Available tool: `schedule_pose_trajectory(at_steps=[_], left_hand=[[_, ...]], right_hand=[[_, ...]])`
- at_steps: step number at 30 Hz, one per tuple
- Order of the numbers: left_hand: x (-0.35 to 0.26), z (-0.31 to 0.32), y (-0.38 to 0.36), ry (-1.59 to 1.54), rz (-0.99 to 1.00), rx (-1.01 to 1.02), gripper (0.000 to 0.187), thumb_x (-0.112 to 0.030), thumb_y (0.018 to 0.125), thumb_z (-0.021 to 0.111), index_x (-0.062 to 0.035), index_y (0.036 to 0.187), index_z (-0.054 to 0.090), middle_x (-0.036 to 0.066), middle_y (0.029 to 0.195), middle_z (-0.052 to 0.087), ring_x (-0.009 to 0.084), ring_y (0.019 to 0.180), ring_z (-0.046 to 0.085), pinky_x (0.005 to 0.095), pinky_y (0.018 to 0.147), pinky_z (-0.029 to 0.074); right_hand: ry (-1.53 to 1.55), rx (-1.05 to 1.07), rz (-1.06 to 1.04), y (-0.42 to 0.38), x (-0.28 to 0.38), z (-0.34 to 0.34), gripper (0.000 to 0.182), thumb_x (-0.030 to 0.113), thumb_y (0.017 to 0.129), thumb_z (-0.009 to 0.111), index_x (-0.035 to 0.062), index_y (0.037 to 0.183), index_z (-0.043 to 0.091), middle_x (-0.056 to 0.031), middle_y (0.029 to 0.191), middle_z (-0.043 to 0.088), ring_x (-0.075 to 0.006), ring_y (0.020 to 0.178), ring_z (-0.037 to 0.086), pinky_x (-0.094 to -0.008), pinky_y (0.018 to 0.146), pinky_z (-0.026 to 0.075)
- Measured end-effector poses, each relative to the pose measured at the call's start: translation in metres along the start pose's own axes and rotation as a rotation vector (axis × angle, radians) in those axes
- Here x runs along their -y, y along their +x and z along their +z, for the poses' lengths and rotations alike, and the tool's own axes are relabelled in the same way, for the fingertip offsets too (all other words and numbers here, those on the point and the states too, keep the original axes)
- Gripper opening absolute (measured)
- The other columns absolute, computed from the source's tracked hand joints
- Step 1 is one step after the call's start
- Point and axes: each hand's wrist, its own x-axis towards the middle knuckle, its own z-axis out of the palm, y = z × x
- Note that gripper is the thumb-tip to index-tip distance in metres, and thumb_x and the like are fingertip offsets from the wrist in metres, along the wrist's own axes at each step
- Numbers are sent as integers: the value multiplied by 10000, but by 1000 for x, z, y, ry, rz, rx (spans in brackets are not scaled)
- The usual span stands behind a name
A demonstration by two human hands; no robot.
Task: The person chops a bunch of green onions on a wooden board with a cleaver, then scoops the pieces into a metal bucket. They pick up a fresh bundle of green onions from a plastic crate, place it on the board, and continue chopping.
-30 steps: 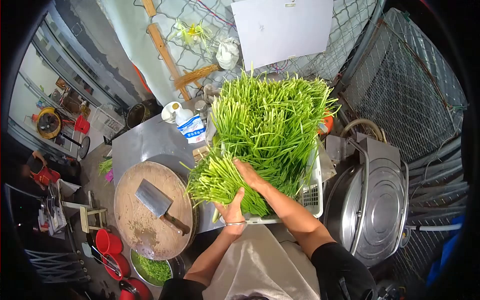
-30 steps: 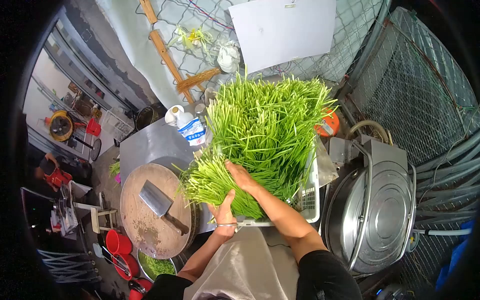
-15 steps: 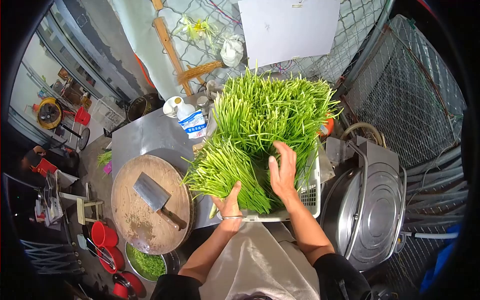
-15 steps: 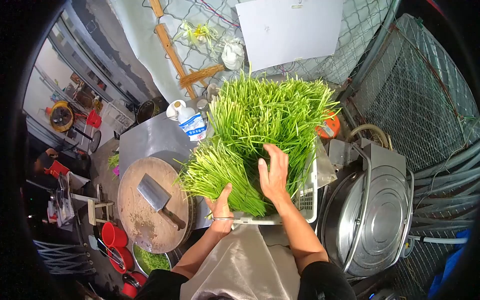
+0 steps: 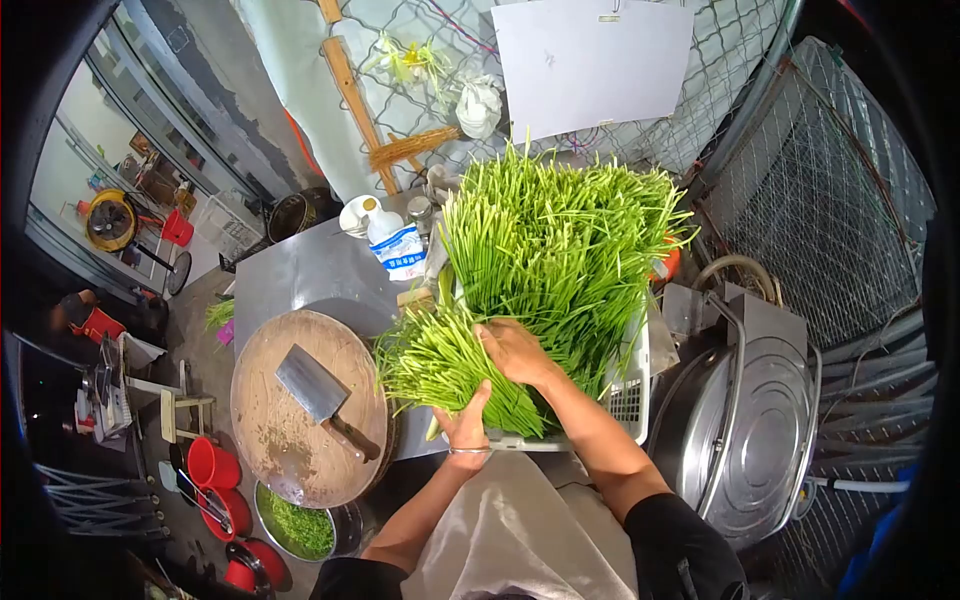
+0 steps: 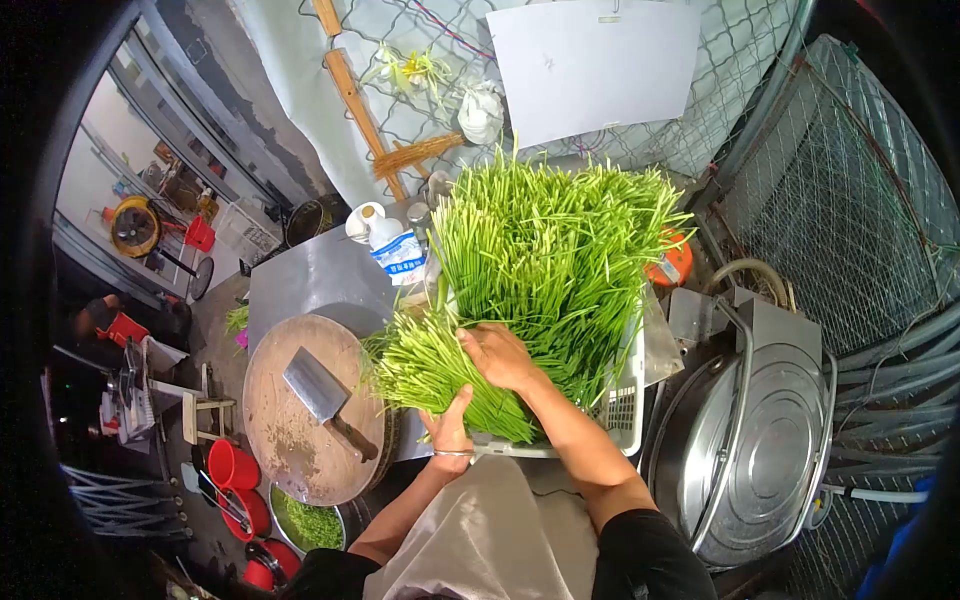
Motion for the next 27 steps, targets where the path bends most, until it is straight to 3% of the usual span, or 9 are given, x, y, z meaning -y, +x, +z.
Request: schedule_pose_trajectory(at_steps=[5, 6, 9, 10, 13, 17, 21, 25, 27], left_hand=[[2, 1, 1, 28, 41, 18, 737, 13, 840, 792, -79, 1413, 339, 82, 1335, 550, 194, 1200, 546, 367, 1055, 437], [1, 2, 1, 48, 49, 13, 732, 7, 843, 791, -75, 1413, 341, 82, 1331, 552, 193, 1197, 548, 365, 1055, 437], [-1, 2, 1, 98, 78, 14, 721, -10, 851, 791, -63, 1415, 345, 83, 1328, 557, 192, 1189, 552, 362, 1054, 436], [-3, 3, 1, 107, 93, 26, 721, -14, 852, 792, -60, 1417, 347, 83, 1330, 555, 191, 1188, 552, 361, 1054, 437], [-9, 9, -5, 113, 61, -19, 725, -10, 850, 792, -62, 1426, 355, 86, 1335, 554, 194, 1188, 556, 361, 1045, 447], [4, 0, 6, 85, 92, 11, 741, 25, 830, 796, -66, 1420, 357, 89, 1329, 559, 199, 1179, 571, 358, 1028, 465], [12, -4, 7, 35, 61, -52, 756, 66, 801, 803, -63, 1411, 374, 91, 1319, 568, 201, 1165, 584, 352, 1013, 479], [15, -6, 12, 61, 128, -37, 708, 83, 789, 807, -50, 1379, 438, 91, 1286, 593, 204, 1141, 602, 345, 1000, 492], [13, -6, 12, 46, 126, 6, 708, 83, 786, 808, -41, 1376, 437, 90, 1285, 596, 199, 1133, 609, 337, 986, 500]], right_hand=[[-412, 110, 96, -2, 57, -39, 446, 404, 1052, 448, 56, 1074, 727, -205, 1021, 714, -413, 933, 681, -499, 812, 536], [-477, 138, 86, 0, 58, -41, 438, 411, 1037, 476, 52, 1025, 728, -184, 899, 728, -422, 816, 695, -509, 740, 541], [-481, 134, 163, -3, 70, -57, 421, 411, 1015, 514, 49, 988, 727, -182, 819, 721, -412, 779, 700, -512, 715, 539], [-466, 119, 183, -7, 82, -69, 394, 381, 1011, 539, 30, 985, 716, -206, 907, 723, -405, 848, 699, -503, 753, 537], [-306, -348, -36, -8, 70, -66, 357, 330, 1021, 543, 5, 1001, 689, -231, 1022, 710, -407, 929, 684, -491, 808, 529], [-14, -174, 27, 4, 21, -28, 403, 338, 1047, 509, -27, 1139, 655, -248, 1152, 674, -444, 1057, 635, -486, 892, 512], [309, -3, 259, 12, 2, -6, 748, 586, 1067, 296, -34, 1378, 575, -286, 1374, 595, -428, 1302, 545, -457, 1098, 406], [401, 177, 443, 24, -6, 2, 1006, 772, 988, 208, -74, 1476, 450, -282, 1557, 411, -397, 1482, 351, -418, 1228, 246], [372, 321, 435, 31, -12, 3, 1059, 819, 958, 167, -52, 1490, 449, -270, 1564, 406, -385, 1486, 342, -422, 1230, 238]])
